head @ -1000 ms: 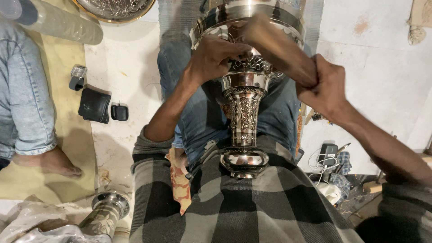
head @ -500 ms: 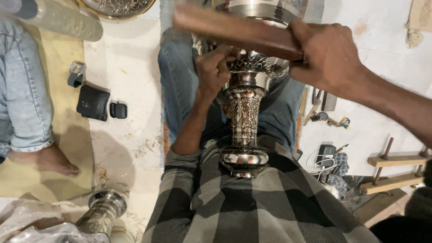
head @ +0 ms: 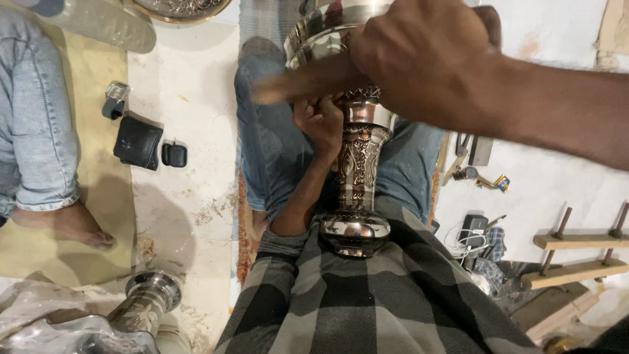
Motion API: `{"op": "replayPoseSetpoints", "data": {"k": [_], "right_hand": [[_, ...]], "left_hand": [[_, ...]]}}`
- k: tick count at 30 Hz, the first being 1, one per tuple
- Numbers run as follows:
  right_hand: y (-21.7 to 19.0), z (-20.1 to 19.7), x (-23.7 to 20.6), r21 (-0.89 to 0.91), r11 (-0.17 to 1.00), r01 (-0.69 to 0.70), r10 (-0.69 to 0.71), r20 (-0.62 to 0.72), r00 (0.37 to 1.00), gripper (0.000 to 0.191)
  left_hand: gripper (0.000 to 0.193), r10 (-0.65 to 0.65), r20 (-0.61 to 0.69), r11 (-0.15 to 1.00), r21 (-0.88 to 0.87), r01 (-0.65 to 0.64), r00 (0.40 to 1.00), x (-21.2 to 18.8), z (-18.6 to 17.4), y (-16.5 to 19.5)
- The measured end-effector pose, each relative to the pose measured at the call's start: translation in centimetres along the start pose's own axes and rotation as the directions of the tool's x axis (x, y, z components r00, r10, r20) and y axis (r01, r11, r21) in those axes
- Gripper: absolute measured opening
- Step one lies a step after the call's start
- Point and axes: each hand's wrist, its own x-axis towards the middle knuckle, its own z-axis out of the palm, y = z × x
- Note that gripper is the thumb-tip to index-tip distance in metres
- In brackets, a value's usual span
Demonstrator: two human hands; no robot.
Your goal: The person holds a silver-colored metal vessel on their lap and repeatedly strikes its surface with a wooden mallet. They rotate the vessel slightly between strikes to work different areas of the bowl.
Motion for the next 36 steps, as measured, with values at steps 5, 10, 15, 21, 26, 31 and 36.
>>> {"op": "replayPoseSetpoints", "data": {"k": [5, 10, 15, 21, 26, 31, 36], "right_hand": [[-1.3, 0.3, 1.5, 0.181, 0.983, 0.045, -0.001, -0.238, 0.971, 0.025], [-1.8, 0.6, 2.3, 0.026, 0.999, -0.026, 0.023, 0.099, 0.995, 0.018], [-0.5, 1.4, 1.4, 0.209, 0.977, 0.028, 0.009, -0.173, 0.985, 0.03], [-0.1, 2.8, -0.4, 0.165, 0.981, -0.101, 0.084, 0.109, 0.99, 0.028], [1.1, 4.6, -2.6, 0.258, 0.938, -0.23, 0.181, 0.201, 0.963, 0.04], [1.6, 7.8, -5.7, 0.405, 0.888, -0.218, 0.221, 0.039, 0.974, 0.037], [0.0, 10.4, -8.5, 0.488, 0.792, -0.368, 0.315, 0.191, 0.93, 0.034]], "left_hand": [[0.026, -0.039, 0.026, 0.999, -0.025, 0.04, 0.999, -0.1, 0.2, 0.7], [0.024, -0.155, 0.063, 0.968, -0.189, 0.164, 0.986, 0.1, 0.4, 1.3], [0.021, -0.13, 0.119, 0.968, -0.199, 0.152, 0.984, 0.1, -0.1, 1.1], [0.022, 0.007, 0.107, 0.999, -0.052, -0.001, 0.994, 0.8, -0.3, 0.2], [0.03, 0.205, 0.37, 0.972, 0.029, -0.232, 0.906, 2.8, -1.2, 0.1], [0.031, 0.341, 0.573, 0.9, 0.031, -0.435, 0.745, 4.9, -1.6, 0.0], [0.031, 0.294, 0.746, 0.854, 0.075, -0.514, 0.597, 6.5, -2.2, -0.9]]}}
